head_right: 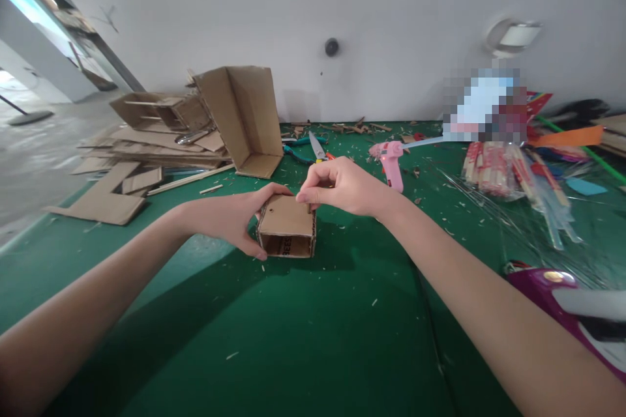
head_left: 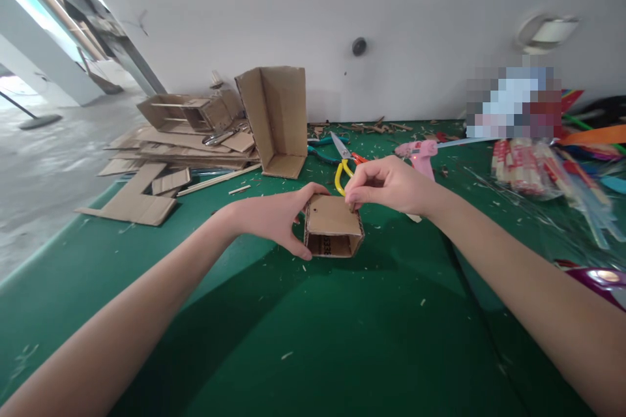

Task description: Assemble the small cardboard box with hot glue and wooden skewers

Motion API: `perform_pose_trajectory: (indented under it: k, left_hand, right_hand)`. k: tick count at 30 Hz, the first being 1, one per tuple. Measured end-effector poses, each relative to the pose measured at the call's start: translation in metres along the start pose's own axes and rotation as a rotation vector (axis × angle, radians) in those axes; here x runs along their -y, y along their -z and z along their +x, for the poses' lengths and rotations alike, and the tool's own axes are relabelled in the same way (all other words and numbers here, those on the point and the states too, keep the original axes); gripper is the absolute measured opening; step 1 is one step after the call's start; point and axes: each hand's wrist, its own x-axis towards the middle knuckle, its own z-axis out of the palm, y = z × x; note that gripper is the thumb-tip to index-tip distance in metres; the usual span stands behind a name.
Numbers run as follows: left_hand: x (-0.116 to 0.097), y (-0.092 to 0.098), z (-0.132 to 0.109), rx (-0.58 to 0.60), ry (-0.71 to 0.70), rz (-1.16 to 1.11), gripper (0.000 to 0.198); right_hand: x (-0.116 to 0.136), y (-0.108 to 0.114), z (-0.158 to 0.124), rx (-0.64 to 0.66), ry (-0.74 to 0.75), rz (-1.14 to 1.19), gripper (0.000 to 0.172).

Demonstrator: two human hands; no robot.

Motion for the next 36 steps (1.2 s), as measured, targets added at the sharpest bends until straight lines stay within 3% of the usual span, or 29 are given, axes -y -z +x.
perform_pose_trajectory:
  k: [9, 17, 23, 30, 33, 36]
  left_hand:
    - [-0.002, 0.000, 0.001, -0.010, 0.007, 0.021, 0.087]
    - [0.001, 0.001, 0.000, 0.002, 0.005, 0.043, 0.089]
    - [-0.002, -0.003, -0.001, -0.037, 0.028, 0.100, 0.082]
    - [-0.016, -0.006, -0.005, -0.076, 0.024, 0.219, 0.075]
    - [-0.016, -0.006, -0.004, -0.084, 0.009, 0.231, 0.074]
    - [-0.012, -0.007, -0.002, -0.075, 0.008, 0.223, 0.075]
  right_hand:
    - [-0.002, 0.002, -0.001, 0.033, 0.003, -0.057, 0.015]
    - [0.005, 0.004, -0.001, 0.074, -0.026, -0.052, 0.025]
    - [0.008, 0.004, 0.000, -0.050, -0.013, -0.145, 0.037]
    - [0.017, 0.016, -0.008, 0.270, -0.136, -0.329, 0.041]
    - [0.019, 0.018, -0.009, 0.341, -0.156, -0.309, 0.049]
    - [0.018, 0.015, -0.009, 0.351, -0.226, -0.163, 0.047]
